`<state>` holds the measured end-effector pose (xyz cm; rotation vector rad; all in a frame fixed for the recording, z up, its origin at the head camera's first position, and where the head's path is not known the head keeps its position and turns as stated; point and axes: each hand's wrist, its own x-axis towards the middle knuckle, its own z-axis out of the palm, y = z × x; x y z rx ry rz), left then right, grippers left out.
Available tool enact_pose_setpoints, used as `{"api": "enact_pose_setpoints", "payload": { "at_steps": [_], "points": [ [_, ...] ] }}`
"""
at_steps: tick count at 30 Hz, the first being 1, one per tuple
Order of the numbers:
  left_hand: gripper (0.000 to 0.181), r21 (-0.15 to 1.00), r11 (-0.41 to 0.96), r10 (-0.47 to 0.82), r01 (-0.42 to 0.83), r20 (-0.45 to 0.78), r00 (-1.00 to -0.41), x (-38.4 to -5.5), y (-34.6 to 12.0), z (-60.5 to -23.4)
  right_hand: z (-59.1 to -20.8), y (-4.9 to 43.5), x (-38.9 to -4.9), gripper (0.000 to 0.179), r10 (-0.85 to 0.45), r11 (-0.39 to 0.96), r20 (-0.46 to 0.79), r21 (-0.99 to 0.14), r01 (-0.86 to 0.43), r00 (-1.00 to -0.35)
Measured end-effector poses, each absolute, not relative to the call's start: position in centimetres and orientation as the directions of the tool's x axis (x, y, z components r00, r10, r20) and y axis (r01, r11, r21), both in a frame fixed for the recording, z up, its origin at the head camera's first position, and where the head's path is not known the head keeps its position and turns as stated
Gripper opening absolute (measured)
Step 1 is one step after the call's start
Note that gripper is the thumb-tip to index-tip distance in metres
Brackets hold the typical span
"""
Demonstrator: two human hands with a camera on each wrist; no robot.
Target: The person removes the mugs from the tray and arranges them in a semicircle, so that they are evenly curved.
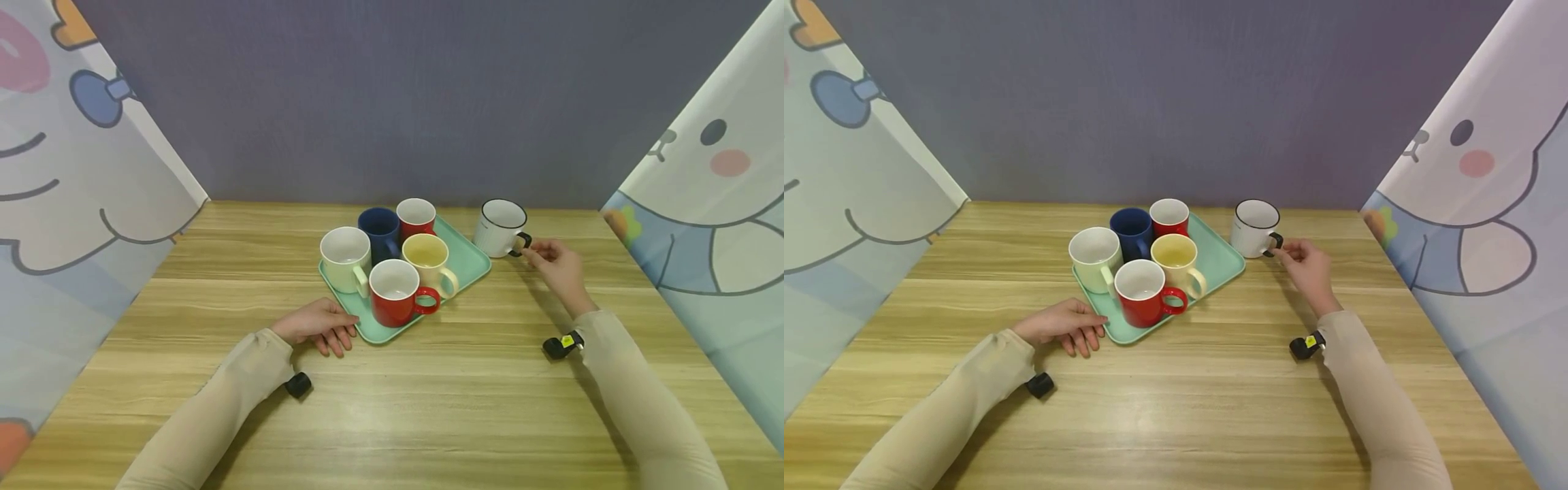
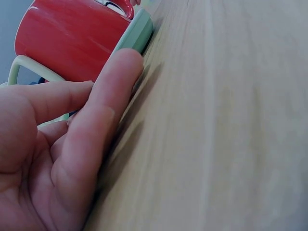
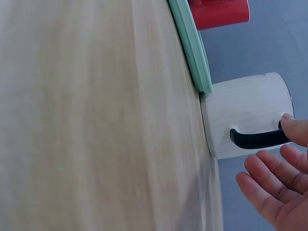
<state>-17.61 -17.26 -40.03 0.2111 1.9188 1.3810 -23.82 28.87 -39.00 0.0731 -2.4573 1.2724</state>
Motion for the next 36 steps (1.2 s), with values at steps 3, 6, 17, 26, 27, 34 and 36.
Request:
{"api": "enact_pose_setpoints", "payload": {
  "at_steps": [3, 6, 17, 26, 27, 34, 36],
  "points": [
    [0.032, 0.868, 0.410, 0.524, -0.280, -0.476, -0.707, -17.5, -17.3, -40.2, -38.9, 28.5, -23.3, 0.024, 0.101, 0.609, 0.374, -0.756, -0.240, -0.922],
    [0.032, 0.867, 0.415, 0.521, -0.277, -0.476, -0.708, -17.5, -17.4, -40.3, -38.8, 27.9, -22.8, 0.022, 0.078, 0.616, 0.387, -0.743, -0.261, -0.919],
    [0.033, 0.868, 0.415, 0.522, -0.271, -0.471, -0.711, -17.8, -17.3, -40.4, -38.4, 25.6, -21.8, 0.011, -0.040, 0.573, 0.447, -0.722, -0.388, -0.893],
    [0.033, 0.868, 0.413, 0.521, -0.277, -0.474, -0.710, -17.7, -17.2, -40.4, -38.2, 23.4, -20.8, 0.010, -0.159, 0.509, 0.416, -0.742, -0.435, -0.895],
    [0.033, 0.868, 0.413, 0.521, -0.275, -0.473, -0.711, -17.7, -17.1, -40.4, -38.2, 23.2, -20.7, 0.010, -0.170, 0.507, 0.410, -0.743, -0.436, -0.896],
    [0.033, 0.867, 0.419, 0.516, -0.270, -0.473, -0.714, -17.6, -17.2, -40.3, -38.2, 21.4, -20.3, 0.007, -0.221, 0.505, 0.388, -0.739, -0.445, -0.895],
    [0.033, 0.867, 0.419, 0.515, -0.270, -0.472, -0.715, -17.7, -17.2, -40.3, -38.2, 21.0, -20.2, 0.007, -0.235, 0.497, 0.386, -0.741, -0.451, -0.892]
  ]
}}
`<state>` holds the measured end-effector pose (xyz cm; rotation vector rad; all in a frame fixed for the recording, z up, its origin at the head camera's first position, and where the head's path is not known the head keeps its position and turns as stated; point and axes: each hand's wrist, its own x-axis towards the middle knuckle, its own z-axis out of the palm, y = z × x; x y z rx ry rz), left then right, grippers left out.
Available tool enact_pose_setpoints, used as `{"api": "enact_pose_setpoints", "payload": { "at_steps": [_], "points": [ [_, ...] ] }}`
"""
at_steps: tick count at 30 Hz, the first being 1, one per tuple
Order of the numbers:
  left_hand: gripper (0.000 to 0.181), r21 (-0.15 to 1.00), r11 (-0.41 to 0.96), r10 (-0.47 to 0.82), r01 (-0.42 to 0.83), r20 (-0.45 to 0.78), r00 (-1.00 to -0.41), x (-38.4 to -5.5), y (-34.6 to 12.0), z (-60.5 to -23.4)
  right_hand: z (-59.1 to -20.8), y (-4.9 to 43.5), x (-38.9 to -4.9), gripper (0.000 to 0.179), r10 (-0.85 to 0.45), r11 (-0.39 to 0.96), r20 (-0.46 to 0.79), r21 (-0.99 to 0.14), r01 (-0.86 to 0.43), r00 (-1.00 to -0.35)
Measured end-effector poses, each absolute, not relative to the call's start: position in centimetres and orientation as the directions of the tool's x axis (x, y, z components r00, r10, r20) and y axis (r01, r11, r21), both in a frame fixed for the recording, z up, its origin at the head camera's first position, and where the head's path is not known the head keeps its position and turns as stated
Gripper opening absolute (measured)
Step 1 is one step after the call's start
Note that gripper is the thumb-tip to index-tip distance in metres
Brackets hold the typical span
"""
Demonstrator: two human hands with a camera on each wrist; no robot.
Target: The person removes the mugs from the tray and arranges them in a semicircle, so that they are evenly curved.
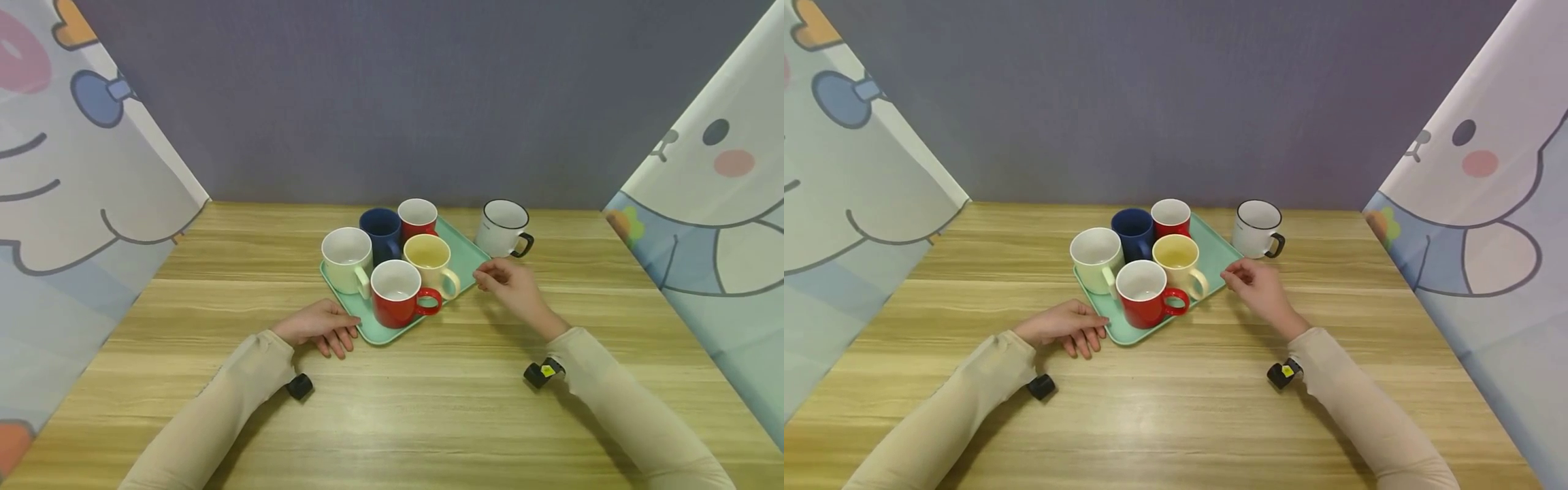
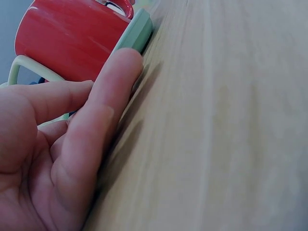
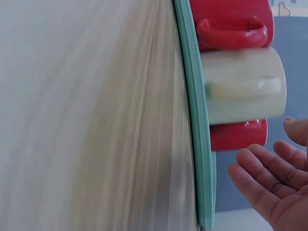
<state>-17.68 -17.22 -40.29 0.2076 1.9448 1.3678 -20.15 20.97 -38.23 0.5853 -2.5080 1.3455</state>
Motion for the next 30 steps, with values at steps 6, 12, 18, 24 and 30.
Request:
{"api": "enact_pose_setpoints", "payload": {
  "at_steps": [6, 12, 18, 24, 30],
  "points": [
    [0.033, 0.869, 0.413, 0.520, -0.272, -0.470, -0.713, -17.8, -17.3, -40.1, -38.2, 19.7, -20.0, 0.006, -0.279, 0.474, 0.392, -0.738, -0.480, -0.877],
    [0.033, 0.871, 0.411, 0.526, -0.270, -0.469, -0.710, -17.7, -17.3, -40.1, -38.1, 18.5, -19.5, 0.006, -0.298, 0.478, 0.399, -0.724, -0.497, -0.867],
    [0.033, 0.872, 0.410, 0.529, -0.268, -0.467, -0.708, -17.7, -17.3, -40.2, -38.2, 17.6, -19.3, 0.008, -0.325, 0.481, 0.405, -0.707, -0.518, -0.855],
    [0.033, 0.872, 0.411, 0.529, -0.266, -0.466, -0.709, -17.6, -17.4, -40.1, -38.2, 17.1, -19.5, 0.011, -0.334, 0.465, 0.404, -0.716, -0.521, -0.852],
    [0.033, 0.873, 0.411, 0.529, -0.264, -0.464, -0.710, -17.6, -17.4, -40.1, -38.3, 16.8, -19.6, 0.009, -0.332, 0.473, 0.374, -0.729, -0.496, -0.866]
  ]
}}
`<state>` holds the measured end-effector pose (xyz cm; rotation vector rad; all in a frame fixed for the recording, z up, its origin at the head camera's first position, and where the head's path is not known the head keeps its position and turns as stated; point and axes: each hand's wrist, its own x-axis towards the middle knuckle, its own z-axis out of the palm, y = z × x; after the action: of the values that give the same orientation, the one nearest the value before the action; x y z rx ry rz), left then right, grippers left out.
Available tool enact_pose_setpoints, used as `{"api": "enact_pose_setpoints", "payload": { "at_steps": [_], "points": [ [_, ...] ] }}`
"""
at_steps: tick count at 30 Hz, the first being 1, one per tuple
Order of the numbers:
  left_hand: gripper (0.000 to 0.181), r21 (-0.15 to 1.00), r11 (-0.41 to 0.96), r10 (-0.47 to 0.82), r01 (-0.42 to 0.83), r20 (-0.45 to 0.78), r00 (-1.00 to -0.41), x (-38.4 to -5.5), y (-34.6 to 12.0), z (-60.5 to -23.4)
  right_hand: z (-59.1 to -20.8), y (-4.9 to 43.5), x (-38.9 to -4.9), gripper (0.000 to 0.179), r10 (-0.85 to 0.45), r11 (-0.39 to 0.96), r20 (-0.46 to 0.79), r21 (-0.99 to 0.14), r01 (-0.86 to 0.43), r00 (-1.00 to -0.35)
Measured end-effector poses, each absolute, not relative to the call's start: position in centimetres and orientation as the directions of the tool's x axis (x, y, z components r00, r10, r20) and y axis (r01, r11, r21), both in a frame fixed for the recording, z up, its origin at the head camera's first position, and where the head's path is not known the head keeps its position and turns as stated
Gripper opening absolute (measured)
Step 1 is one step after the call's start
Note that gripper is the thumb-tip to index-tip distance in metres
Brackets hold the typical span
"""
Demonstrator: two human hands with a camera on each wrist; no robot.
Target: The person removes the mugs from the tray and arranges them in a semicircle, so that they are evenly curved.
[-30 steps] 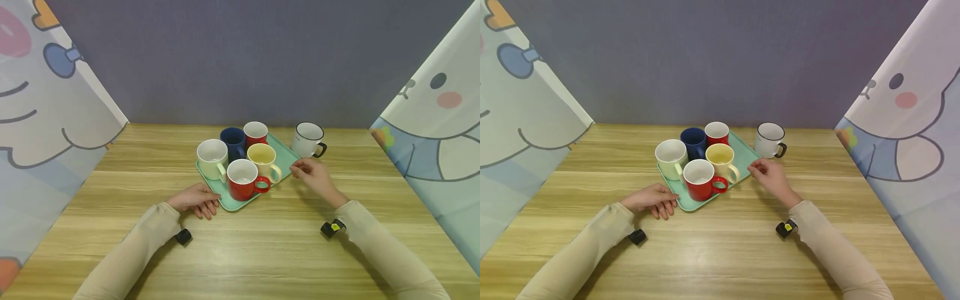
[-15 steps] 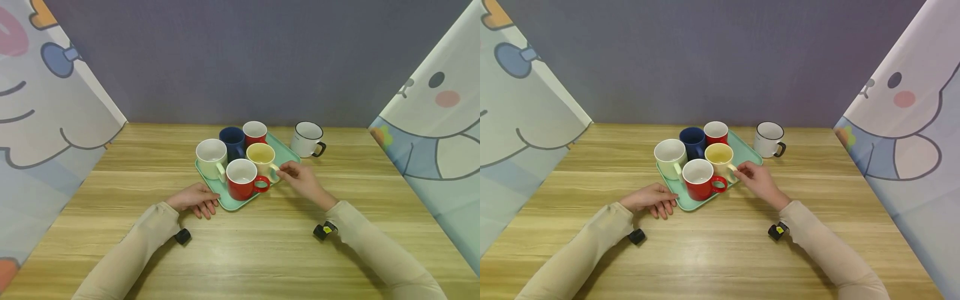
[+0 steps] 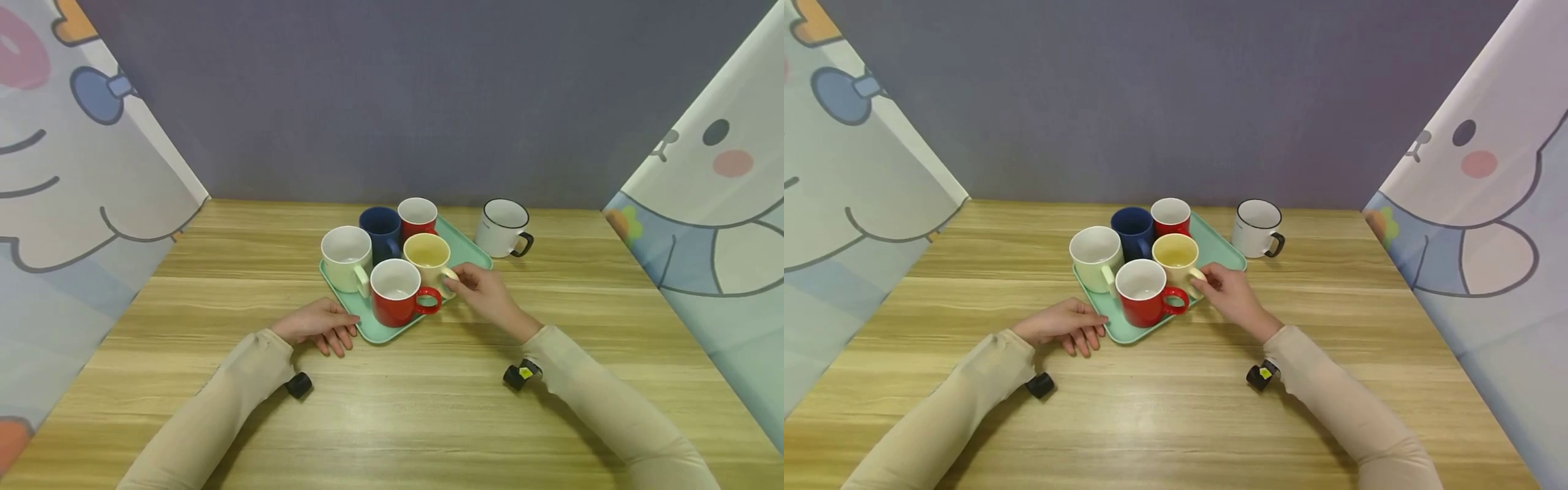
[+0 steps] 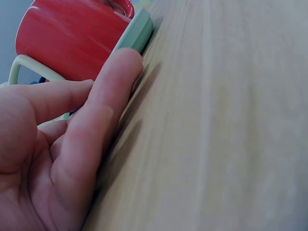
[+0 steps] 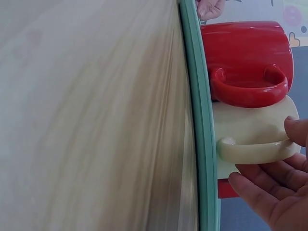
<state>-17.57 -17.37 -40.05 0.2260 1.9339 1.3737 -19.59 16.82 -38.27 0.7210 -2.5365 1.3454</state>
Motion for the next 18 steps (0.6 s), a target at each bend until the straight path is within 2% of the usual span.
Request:
{"api": "enact_pose_setpoints", "payload": {
  "at_steps": [18],
  "points": [
    [0.033, 0.872, 0.407, 0.523, -0.272, -0.467, -0.713, -17.55, -17.36, -40.15, -37.55, 16.21, -19.23, 0.008, -0.318, 0.459, 0.269, -0.796, -0.396, -0.909]
  ]
}}
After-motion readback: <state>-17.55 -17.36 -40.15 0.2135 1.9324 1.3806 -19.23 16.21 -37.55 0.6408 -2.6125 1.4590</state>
